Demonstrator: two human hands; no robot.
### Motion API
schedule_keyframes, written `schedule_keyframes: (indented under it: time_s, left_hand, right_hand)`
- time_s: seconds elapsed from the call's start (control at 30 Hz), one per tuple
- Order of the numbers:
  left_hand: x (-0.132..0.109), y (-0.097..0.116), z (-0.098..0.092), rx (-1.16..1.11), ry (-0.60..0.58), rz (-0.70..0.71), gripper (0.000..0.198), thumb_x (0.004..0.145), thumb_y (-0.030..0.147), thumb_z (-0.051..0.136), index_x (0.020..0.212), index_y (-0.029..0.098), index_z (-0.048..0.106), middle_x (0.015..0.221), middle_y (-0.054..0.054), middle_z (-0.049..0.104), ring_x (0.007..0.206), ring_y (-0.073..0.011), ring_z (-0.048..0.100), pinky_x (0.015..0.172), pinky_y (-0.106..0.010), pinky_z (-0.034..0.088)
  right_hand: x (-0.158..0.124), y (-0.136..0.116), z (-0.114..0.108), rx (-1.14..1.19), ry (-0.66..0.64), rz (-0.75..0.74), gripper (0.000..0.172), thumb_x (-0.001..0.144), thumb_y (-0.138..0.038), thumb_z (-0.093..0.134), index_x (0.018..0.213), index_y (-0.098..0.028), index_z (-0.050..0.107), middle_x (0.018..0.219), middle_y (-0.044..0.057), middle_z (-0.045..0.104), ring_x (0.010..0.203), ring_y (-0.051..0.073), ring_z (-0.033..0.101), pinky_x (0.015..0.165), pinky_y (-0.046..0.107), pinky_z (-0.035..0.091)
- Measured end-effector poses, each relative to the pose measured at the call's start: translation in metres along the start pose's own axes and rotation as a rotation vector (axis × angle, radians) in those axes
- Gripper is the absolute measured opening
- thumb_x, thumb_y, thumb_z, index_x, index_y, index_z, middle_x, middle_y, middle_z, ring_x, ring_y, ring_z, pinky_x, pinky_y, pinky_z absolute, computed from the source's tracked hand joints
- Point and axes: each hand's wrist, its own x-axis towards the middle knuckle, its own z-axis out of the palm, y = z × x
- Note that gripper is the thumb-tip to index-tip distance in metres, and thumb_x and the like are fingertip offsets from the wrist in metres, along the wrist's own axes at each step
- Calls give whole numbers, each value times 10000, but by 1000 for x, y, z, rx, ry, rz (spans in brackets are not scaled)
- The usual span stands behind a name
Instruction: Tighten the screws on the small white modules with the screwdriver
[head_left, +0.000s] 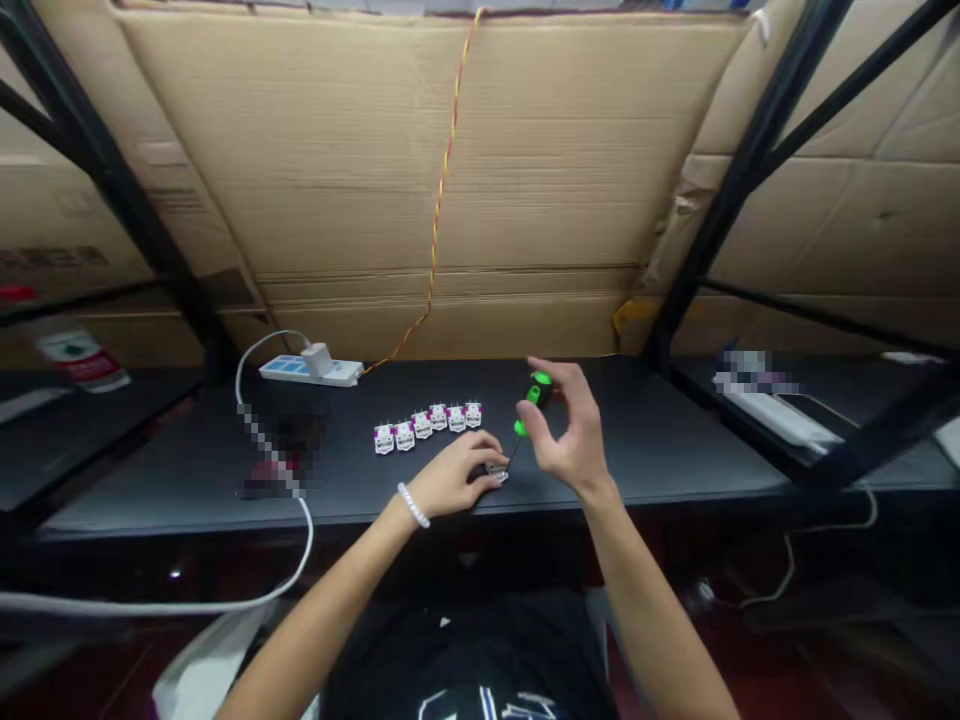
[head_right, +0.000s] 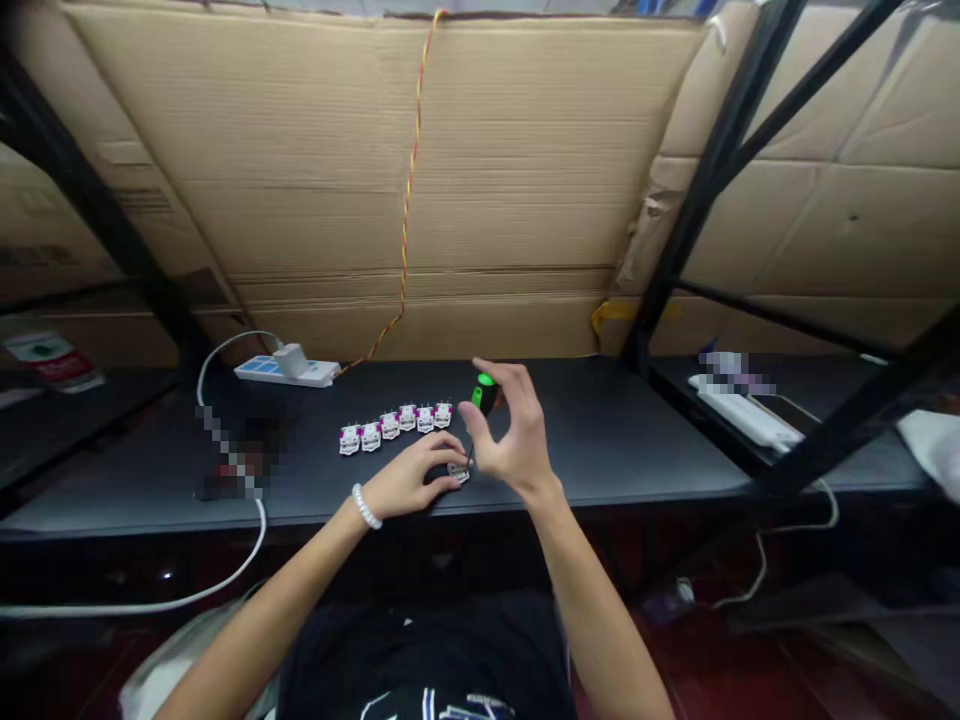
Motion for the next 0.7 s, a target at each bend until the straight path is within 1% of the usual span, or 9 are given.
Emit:
schedule_keyframes:
  time_s: [0.1,0.17,0.3,0.37,0.43,0.5,0.57,0.63,0.7]
  left_hand:
    - [0,1,0,8,-3,4,197,976,187,756,1169,202,787,1257,-105,703,1212,-270,667,1130,-440,545]
    - [0,1,-1,9,-5,-4,200,973,186,758,1170,198,788,1257,-107,704,1212,-271,669,1129,-438,546]
    - [0,0,-1,4,-10,-6,207,986,203,745,1188,195,787,1272,-116,697,1229,-274,663,1141,-447,542]
    - [-1,-1,0,2,-11,0,207,996,217,735,1197,203,784,1275,-115,696,1227,-271,663,1143,-450,542]
    - [-1,-1,0,-1,-7,4,196,996,224,737,1186,207,783,1268,-112,699,1218,-270,666,1138,-449,545]
    - [-1,-1,0,-2,1,0,189,990,216,742,1174,205,783,1264,-112,700,1211,-269,667,1131,-447,548]
    - [-1,0,0,-3,-1,-3,189,988,204,744,1172,197,783,1261,-114,699,1211,-269,667,1130,-445,548]
    - [-1,0,0,-1,-5,-4,198,990,204,744,1184,191,783,1264,-117,696,1214,-271,666,1132,-447,547]
    - [-1,-1,0,1,-8,-1,199,994,210,742,1188,192,783,1264,-115,695,1217,-272,666,1133,-448,546]
  right_hand:
    - [2,-1,1,-82,40,-4,443,950,-347,782,1378,-269,699,1105,83,655,896,229,640,738,386,595]
    - [1,0,0,-57,19,19,457,1011,-324,693,1465,-291,652,1114,79,668,895,226,655,787,406,606]
    - [-2,4,-4,173,-106,48,509,1111,-301,433,1616,-319,493,1280,91,707,1062,254,731,904,447,628]
    - [-1,3,-5,177,-97,27,455,1107,-328,452,1546,-303,570,1284,100,692,1079,262,728,914,454,626]
    - [0,1,-6,59,-30,-14,371,1047,-371,616,1398,-277,687,1205,101,669,1026,262,702,889,446,622]
    - [1,-1,-5,-42,19,-39,363,989,-357,722,1342,-273,727,1123,90,655,963,249,677,848,425,623]
    - [1,-2,-5,-17,-11,-31,424,1036,-318,648,1458,-295,668,1140,90,686,979,245,697,869,424,632]
    - [1,-1,-6,86,-80,-9,503,1100,-274,492,1599,-322,538,1266,99,716,1068,248,736,959,453,632]
    - [1,0,-7,152,-119,-2,525,1121,-265,420,1638,-327,484,1367,106,709,1142,258,748,1024,485,618]
